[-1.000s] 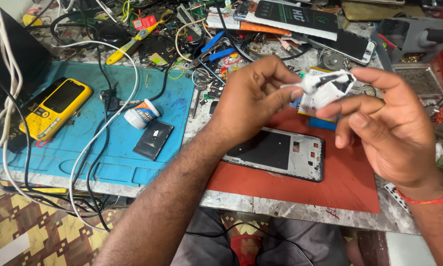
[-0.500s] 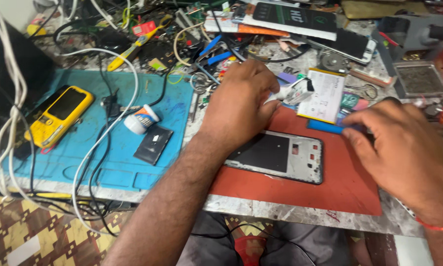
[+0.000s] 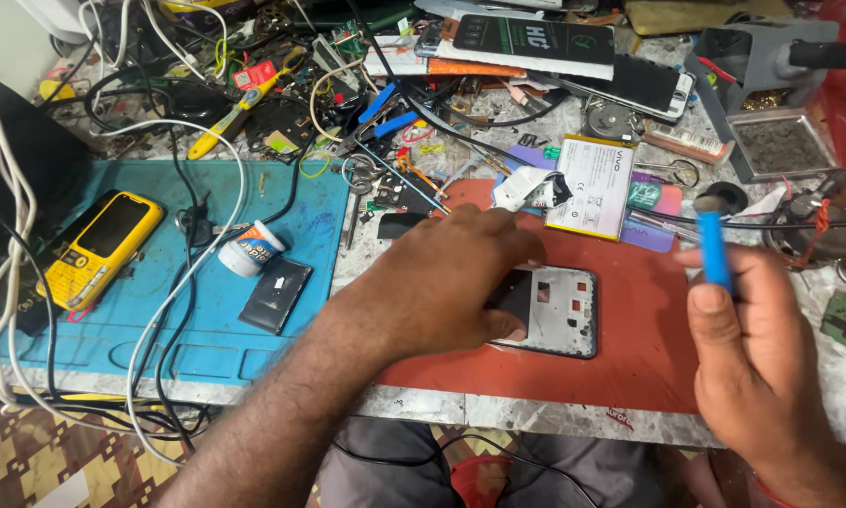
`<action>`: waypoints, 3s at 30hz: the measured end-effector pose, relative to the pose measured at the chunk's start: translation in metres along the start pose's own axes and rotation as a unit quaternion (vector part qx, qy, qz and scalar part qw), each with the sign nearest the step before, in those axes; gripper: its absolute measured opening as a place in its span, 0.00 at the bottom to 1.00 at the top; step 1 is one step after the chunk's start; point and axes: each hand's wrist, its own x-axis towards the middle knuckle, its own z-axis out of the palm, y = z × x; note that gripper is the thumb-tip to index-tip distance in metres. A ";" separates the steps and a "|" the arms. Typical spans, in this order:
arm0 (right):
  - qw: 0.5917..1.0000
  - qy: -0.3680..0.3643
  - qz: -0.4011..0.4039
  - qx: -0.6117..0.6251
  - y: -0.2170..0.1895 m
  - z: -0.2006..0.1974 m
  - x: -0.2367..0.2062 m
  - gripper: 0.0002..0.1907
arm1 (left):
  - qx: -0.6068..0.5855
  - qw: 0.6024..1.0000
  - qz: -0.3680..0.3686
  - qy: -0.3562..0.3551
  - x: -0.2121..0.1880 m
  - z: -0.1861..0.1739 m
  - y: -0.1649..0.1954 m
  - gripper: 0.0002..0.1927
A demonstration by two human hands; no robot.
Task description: The person applies adhesive to the edges of a disassembled smartphone chassis using a small tube and a blue-handled tool. They then use a metal pick to scrape and clean the frame edges and internal areas. The phone remains open on the workbench throughout the clip.
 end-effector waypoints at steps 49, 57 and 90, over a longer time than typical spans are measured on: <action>0.975 -0.168 -0.061 -0.134 -0.013 0.020 0.054 0.07 | -0.236 0.926 -0.269 0.118 0.012 0.038 0.003 0.21; 0.968 -0.158 -0.071 -0.184 -0.026 0.022 0.053 0.06 | -0.245 0.925 -0.270 0.108 0.014 0.039 0.003 0.20; 0.926 -0.266 0.084 -0.256 -0.049 0.017 0.036 0.10 | -0.213 0.935 -0.260 0.115 0.016 0.042 -0.001 0.22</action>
